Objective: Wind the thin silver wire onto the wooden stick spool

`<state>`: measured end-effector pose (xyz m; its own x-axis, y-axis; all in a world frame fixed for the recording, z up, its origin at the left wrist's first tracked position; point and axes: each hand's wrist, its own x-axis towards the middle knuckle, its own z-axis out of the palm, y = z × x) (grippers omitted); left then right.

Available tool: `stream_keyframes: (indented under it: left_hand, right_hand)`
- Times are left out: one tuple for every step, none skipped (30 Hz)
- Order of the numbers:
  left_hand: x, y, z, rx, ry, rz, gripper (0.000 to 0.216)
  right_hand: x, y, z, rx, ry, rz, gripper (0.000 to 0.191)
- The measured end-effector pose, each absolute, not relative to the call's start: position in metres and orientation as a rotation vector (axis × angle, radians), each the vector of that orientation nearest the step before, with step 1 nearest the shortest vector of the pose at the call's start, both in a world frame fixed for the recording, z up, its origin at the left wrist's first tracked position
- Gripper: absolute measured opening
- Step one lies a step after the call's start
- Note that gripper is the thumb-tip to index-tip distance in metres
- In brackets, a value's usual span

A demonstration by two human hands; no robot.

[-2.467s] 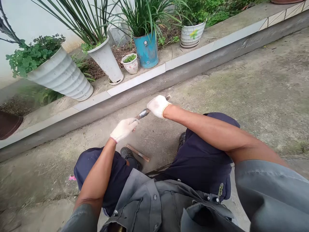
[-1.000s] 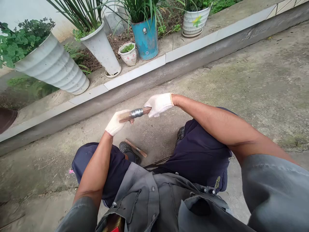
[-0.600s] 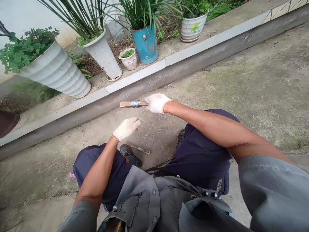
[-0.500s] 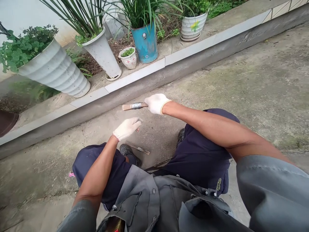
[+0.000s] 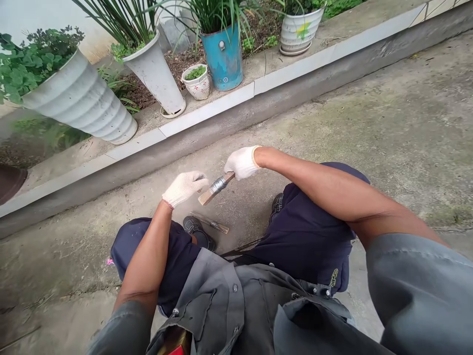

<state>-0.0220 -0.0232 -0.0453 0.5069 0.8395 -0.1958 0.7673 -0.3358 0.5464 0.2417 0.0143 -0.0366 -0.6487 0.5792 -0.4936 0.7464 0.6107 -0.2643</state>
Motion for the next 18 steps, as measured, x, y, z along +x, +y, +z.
stream_keyframes:
  left_hand:
    - [-0.022, -0.023, -0.045, 2.124, 1.288, 0.175, 0.036]
    - [-0.022, -0.023, -0.045, 2.087, 1.261, 0.2, 0.038]
    - [-0.022, -0.023, -0.046, 2.05, 1.233, 0.231, 0.039]
    - [-0.021, -0.024, -0.047, 2.011, 1.21, 0.267, 0.041]
    - [-0.02, -0.024, -0.049, 1.969, 1.196, 0.301, 0.043]
    - [-0.018, -0.025, -0.052, 1.924, 1.189, 0.328, 0.045]
    - [-0.015, -0.027, -0.054, 1.882, 1.196, 0.35, 0.048]
    - [-0.012, -0.029, -0.056, 1.851, 1.208, 0.36, 0.05]
    - [-0.009, -0.031, -0.057, 1.835, 1.213, 0.362, 0.049]
    - [-0.006, -0.034, -0.058, 1.831, 1.212, 0.353, 0.047]
    - [-0.003, -0.036, -0.059, 1.835, 1.212, 0.33, 0.045]
    - [0.0, -0.039, -0.059, 1.845, 1.215, 0.298, 0.042]
    - [0.002, -0.042, -0.058, 1.862, 1.224, 0.258, 0.041]
    - [0.004, -0.044, -0.058, 1.884, 1.236, 0.214, 0.039]
    - [0.006, -0.045, -0.057, 1.908, 1.244, 0.169, 0.039]
    - [0.006, -0.046, -0.057, 1.931, 1.247, 0.131, 0.038]
    - [0.007, -0.046, -0.057, 1.954, 1.245, 0.098, 0.036]
    - [0.007, -0.046, -0.057, 1.973, 1.237, 0.073, 0.035]
  right_hand:
    - [0.246, 0.015, -0.035, 1.032, 2.492, -0.753, 0.012]
    - [0.249, 0.015, -0.033, 1.019, 2.498, -0.867, 0.012]
    - [0.252, 0.015, -0.03, 1.033, 2.492, -0.977, 0.014]
    - [0.253, 0.015, -0.028, 1.071, 2.483, -1.074, 0.016]
    - [0.254, 0.015, -0.026, 1.129, 2.48, -1.15, 0.018]
    - [0.254, 0.016, -0.024, 1.198, 2.482, -1.2, 0.02]
    - [0.253, 0.016, -0.022, 1.27, 2.489, -1.219, 0.021]
    - [0.251, 0.018, -0.021, 1.345, 2.501, -1.21, 0.022]
    - [0.249, 0.02, -0.021, 1.421, 2.511, -1.182, 0.023]
    - [0.247, 0.021, -0.021, 1.492, 2.509, -1.148, 0.024]
    - [0.245, 0.023, -0.022, 1.554, 2.497, -1.113, 0.025]
    - [0.243, 0.025, -0.023, 1.601, 2.48, -1.084, 0.026]
    - [0.241, 0.026, -0.025, 1.638, 2.467, -1.056, 0.027]
    - [0.239, 0.026, -0.026, 1.663, 2.46, -1.017, 0.028]
    - [0.237, 0.027, -0.028, 1.677, 2.464, -0.952, 0.029]
    - [0.236, 0.026, -0.029, 1.685, 2.479, -0.861, 0.031]
    - [0.234, 0.025, -0.03, 1.684, 2.493, -0.755, 0.033]
    - [0.233, 0.024, -0.031, 1.68, 2.498, -0.647, 0.034]
